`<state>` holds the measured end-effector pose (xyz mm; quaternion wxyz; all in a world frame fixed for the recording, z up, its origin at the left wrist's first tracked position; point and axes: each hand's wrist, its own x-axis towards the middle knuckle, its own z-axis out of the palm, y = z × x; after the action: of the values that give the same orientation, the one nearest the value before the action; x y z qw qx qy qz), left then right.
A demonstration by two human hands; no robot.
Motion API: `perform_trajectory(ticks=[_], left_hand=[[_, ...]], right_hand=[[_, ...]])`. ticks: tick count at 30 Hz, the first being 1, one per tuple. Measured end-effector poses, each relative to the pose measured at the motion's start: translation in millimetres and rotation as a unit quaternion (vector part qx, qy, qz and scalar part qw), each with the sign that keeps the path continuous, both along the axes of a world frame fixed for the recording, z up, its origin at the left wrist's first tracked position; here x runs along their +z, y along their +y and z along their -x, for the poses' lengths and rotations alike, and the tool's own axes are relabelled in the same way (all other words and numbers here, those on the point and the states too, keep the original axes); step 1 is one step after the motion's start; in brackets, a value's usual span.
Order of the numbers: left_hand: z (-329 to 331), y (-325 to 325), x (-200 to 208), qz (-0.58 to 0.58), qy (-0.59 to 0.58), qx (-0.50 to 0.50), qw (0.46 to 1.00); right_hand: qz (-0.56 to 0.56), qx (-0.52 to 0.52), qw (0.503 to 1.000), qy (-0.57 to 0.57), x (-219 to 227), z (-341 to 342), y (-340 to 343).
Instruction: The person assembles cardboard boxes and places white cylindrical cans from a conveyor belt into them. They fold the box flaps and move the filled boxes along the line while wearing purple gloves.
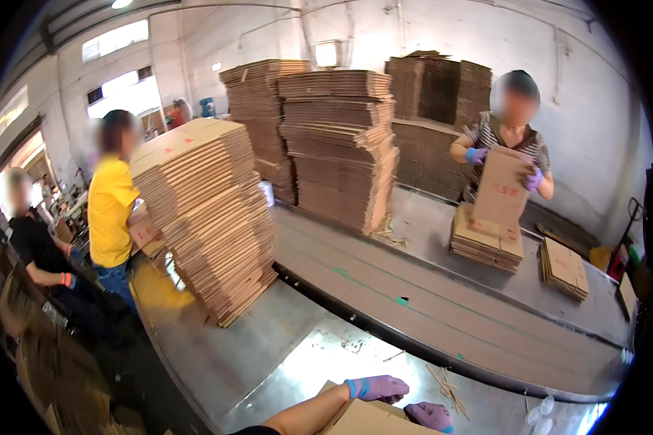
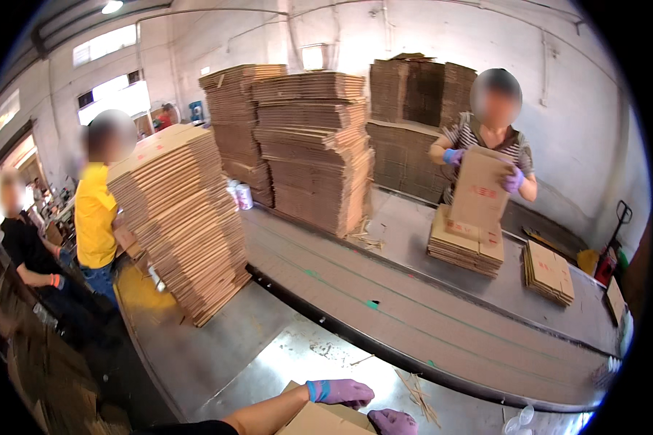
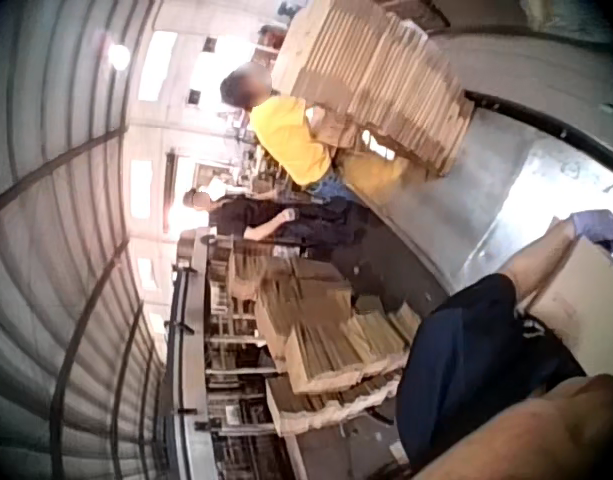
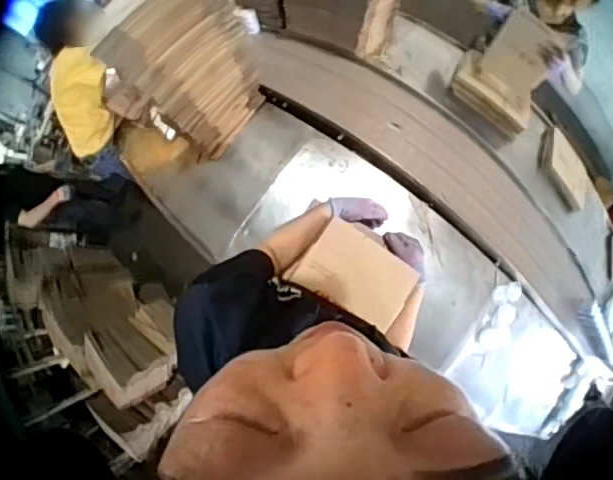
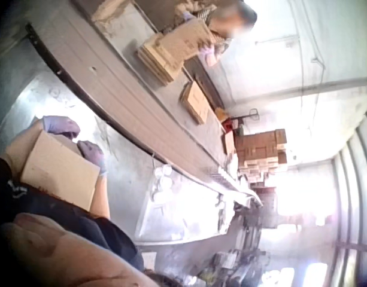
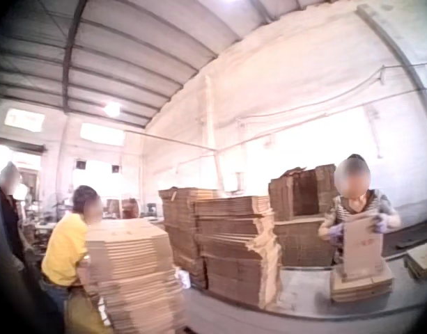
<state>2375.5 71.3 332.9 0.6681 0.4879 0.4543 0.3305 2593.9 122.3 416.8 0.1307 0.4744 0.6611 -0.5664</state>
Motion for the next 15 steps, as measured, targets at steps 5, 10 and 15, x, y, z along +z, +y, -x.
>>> perform_trajectory(ticks=[5,10,15], left_hand=[[5.5,-2.6,4.5,0.109,-0.008,0.050,0.993],[-2.1,-1.3,28.7,0.150,-0.016,0.066,0.986],[0.3,-2.6,18.4,0.127,-0.029,0.030,0.991]], right_hand=[[-0.308,0.254,0.915,0.063,-48.9,-6.7,6.7],[-0.232,0.139,0.963,-0.001,-42.9,1.3,3.6],[-0.211,0.142,0.967,-0.012,-33.7,5.8,4.5]])
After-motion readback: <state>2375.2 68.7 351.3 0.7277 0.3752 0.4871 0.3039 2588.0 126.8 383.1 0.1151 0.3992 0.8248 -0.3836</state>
